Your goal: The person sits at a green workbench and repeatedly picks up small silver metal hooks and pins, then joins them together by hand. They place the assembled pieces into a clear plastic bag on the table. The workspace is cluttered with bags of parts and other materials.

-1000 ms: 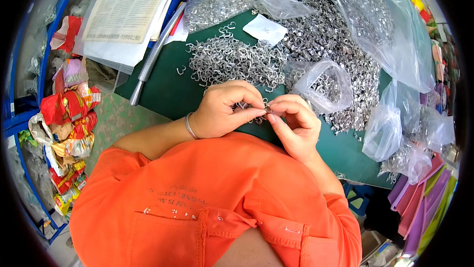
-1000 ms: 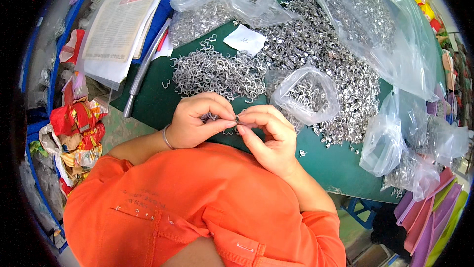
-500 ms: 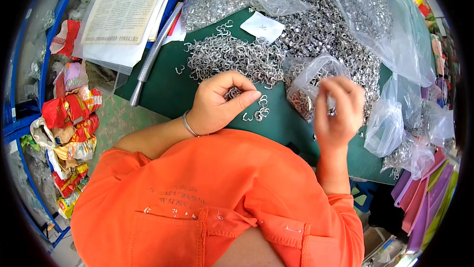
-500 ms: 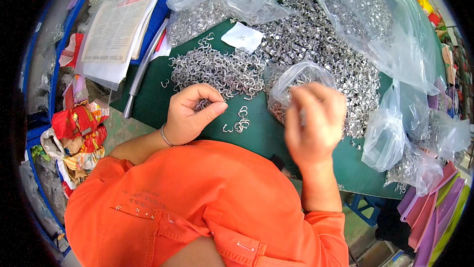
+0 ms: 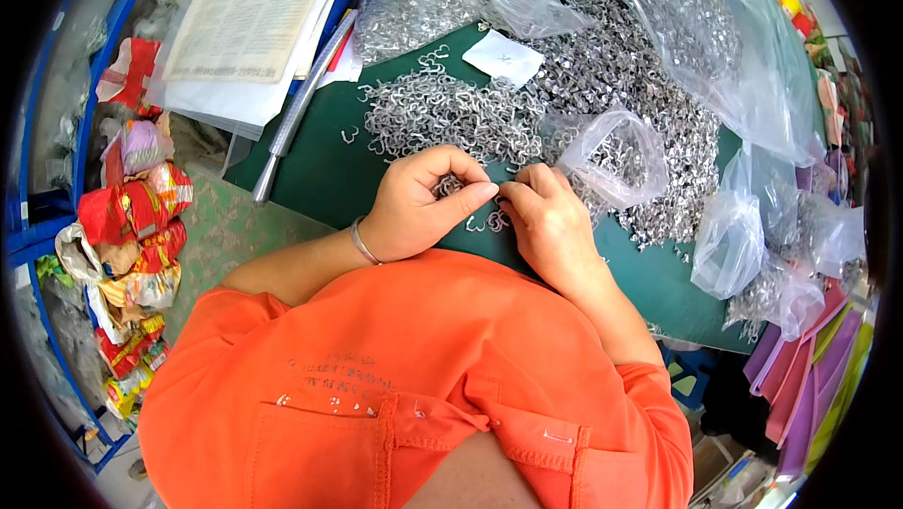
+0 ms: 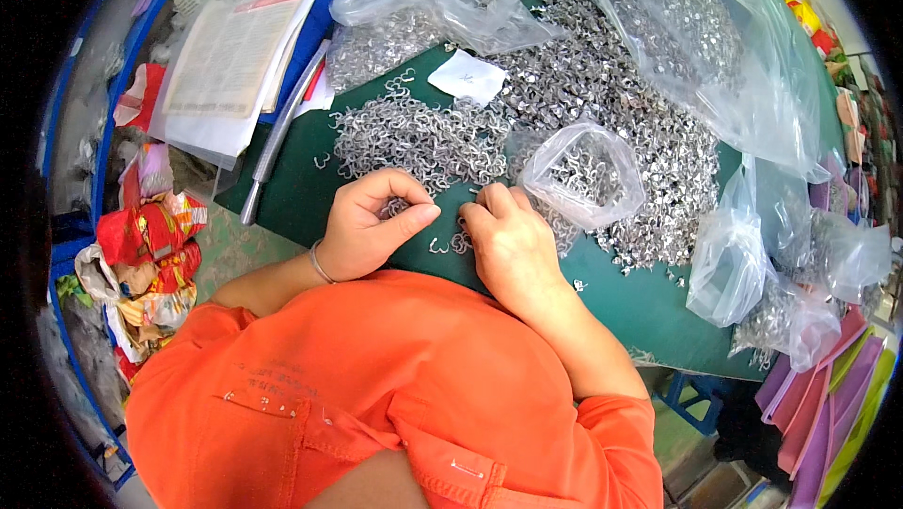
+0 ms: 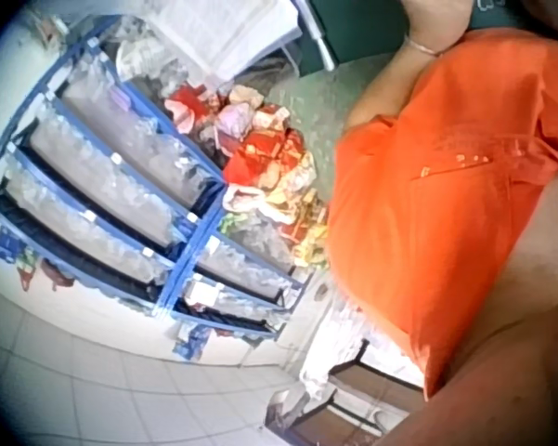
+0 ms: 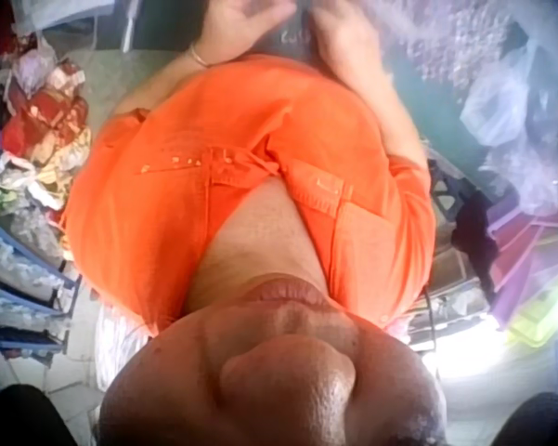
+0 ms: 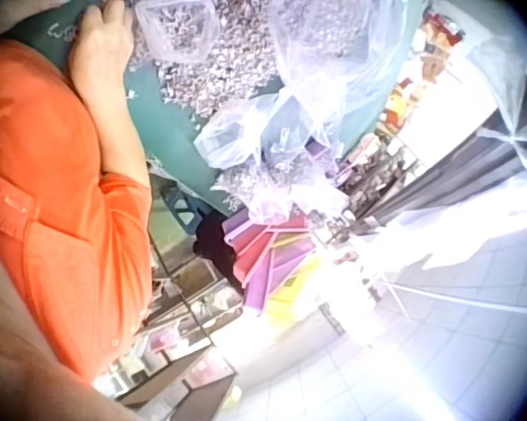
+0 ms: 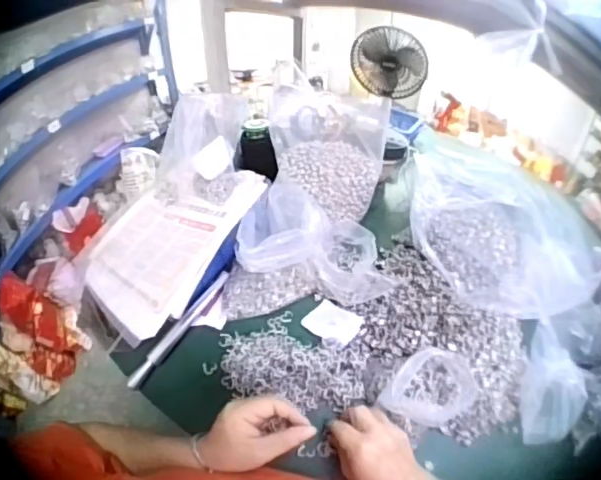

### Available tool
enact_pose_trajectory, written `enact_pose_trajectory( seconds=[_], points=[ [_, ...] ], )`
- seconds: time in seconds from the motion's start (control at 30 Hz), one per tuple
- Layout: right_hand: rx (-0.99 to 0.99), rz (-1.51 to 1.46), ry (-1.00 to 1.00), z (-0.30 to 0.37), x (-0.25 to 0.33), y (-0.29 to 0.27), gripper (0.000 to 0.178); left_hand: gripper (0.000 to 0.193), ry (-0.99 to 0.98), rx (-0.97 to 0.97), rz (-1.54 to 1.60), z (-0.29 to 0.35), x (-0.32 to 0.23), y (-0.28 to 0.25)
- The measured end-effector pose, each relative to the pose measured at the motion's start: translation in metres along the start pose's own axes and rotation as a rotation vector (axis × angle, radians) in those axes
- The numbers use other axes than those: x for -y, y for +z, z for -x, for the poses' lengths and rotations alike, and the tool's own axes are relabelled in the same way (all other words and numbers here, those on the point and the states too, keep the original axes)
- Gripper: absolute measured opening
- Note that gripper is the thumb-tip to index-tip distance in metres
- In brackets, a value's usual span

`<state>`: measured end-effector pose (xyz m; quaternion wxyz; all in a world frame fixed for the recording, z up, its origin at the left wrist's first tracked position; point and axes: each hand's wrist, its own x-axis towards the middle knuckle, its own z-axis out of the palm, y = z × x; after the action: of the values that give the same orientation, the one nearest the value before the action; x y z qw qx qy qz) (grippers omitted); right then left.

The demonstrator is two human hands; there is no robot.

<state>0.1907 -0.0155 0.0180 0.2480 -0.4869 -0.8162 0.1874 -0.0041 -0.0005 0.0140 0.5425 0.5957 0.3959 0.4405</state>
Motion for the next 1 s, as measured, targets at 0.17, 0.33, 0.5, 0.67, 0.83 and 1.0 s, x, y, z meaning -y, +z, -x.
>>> enact_pose_trajectory(
  seconds=[0.17, 0.33, 0.5, 0.67, 0.83, 1.0],
  points=[
    [-0.06, -0.235, 0.04, 0.003, -0.008, -0.002, 0.016, 0.01, -0.066, 0.094, -0.046, -0.004, -0.001, -0.001],
    [-0.052, -0.975, 0.433, 0.009, -0.004, -0.003, 0.01, 0.016, -0.15, 0.169, -0.064, -0.007, -0.009, 0.002],
    [-0.055, -1.302, 0.43, 0.01, -0.008, 0.001, 0.008, 0.012, 0.006, 0.215, -0.163, -0.011, -0.005, -0.001],
    [-0.065, -1.239, 0.37, 0.012, -0.012, 0.003, 0.009, 0.011, 0.11, 0.164, -0.168, -0.013, -0.004, 0.001],
    [-0.073, -1.223, 0.319, 0.014, -0.013, 0.004, 0.011, 0.011, 0.164, 0.179, -0.238, -0.016, -0.01, 0.001],
    [-0.128, -1.276, 0.333, 0.015, -0.005, 0.006, 0.009, 0.011, 0.198, 0.169, -0.264, -0.012, -0.01, 0.002]
  ],
)
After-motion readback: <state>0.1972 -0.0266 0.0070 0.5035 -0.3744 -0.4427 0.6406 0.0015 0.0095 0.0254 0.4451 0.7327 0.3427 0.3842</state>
